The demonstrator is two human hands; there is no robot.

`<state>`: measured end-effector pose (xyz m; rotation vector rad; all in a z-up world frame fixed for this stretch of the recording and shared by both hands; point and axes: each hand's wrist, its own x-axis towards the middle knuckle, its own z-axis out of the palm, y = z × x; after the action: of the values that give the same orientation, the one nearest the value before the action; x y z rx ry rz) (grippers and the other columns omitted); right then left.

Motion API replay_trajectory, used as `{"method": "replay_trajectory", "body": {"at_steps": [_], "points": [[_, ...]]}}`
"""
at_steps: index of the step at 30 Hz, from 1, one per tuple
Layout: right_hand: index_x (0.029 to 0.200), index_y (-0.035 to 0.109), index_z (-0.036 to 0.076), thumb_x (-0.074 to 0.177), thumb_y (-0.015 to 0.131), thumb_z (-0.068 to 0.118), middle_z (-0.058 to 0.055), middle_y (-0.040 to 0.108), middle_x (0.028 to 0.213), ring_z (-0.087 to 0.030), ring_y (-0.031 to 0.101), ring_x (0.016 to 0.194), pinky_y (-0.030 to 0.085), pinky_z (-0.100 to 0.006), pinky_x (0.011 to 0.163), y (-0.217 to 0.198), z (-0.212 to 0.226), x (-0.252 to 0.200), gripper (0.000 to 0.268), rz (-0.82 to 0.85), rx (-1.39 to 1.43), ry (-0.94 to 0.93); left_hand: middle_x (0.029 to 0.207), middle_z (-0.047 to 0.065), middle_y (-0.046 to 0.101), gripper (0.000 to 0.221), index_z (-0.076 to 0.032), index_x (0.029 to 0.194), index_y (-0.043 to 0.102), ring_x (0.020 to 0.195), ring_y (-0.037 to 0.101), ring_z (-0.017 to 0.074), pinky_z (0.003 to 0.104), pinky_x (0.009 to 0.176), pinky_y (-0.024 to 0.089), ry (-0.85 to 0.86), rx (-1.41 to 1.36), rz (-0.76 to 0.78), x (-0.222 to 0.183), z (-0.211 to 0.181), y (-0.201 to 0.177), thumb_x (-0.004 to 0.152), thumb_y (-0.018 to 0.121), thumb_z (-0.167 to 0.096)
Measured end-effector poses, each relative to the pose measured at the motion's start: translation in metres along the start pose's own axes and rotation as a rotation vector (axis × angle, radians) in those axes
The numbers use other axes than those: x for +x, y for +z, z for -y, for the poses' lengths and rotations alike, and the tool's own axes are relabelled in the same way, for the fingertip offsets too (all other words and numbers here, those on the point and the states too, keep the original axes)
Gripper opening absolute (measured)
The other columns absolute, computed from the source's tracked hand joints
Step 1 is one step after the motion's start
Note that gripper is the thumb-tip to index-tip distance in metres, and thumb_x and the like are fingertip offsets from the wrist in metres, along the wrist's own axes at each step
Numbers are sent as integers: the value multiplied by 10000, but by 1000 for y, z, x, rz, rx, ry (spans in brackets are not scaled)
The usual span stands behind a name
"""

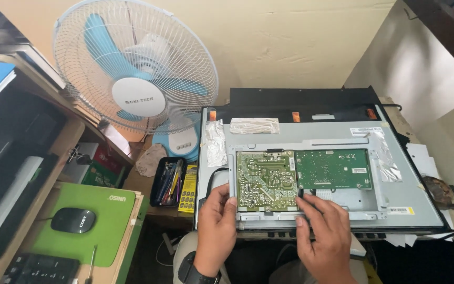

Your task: Removing circuit boards and internal metal frames from an electronic device by unscrewing fasteners and disconnecting ribbon cables.

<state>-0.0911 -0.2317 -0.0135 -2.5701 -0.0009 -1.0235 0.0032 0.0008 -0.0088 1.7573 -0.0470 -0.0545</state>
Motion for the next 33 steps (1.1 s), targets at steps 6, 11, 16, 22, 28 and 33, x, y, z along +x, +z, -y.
{"method": "replay_trajectory", "body": {"at_steps": [6,11,16,22,28,33], "points": [[1434,822,120,1116,658,242,-75,784,1439,-312,692,1355,527,-487,1220,1,-1,0,379,-15,-13,-26,968,3,754,456,-80,1505,722,821,658,129,350,814,584,-13,31,19,1,1,0,1118,648,-309],[1433,823,119,1103,669,229,-71,800,1425,-304,693,1348,524,-467,1207,2,-1,0,380,-13,-36,-24,1217,51,852,463,-92,1496,714,1101,791,194,395,961,615,15,84,8,2,5,0,1108,637,-332],[1418,825,108,1101,674,204,-76,806,1413,-301,702,1324,518,-463,1199,2,2,1,364,-32,-39,-48,1335,84,854,470,-85,1502,710,1240,812,226,394,1046,640,17,83,4,1,1,0,1105,648,-328],[1442,812,112,1109,655,215,-65,805,1425,-295,702,1343,508,-457,1204,4,-1,-1,382,-17,-60,-45,1141,60,842,434,-59,1462,729,1035,780,175,365,933,637,51,64,-1,1,1,0,1105,662,-296],[1466,789,81,1103,659,214,-89,794,1440,-317,690,1349,511,-463,1205,5,-1,-2,408,-26,-54,-31,1186,67,852,453,-63,1478,719,1079,798,189,373,956,643,48,74,9,1,2,0,1108,655,-315],[1449,818,113,1104,661,211,-72,792,1439,-299,689,1348,505,-457,1203,4,0,-1,391,-14,-65,-32,1253,74,861,452,-77,1484,718,1143,812,205,387,987,650,45,87,7,2,4,-1,1106,658,-318]]}}
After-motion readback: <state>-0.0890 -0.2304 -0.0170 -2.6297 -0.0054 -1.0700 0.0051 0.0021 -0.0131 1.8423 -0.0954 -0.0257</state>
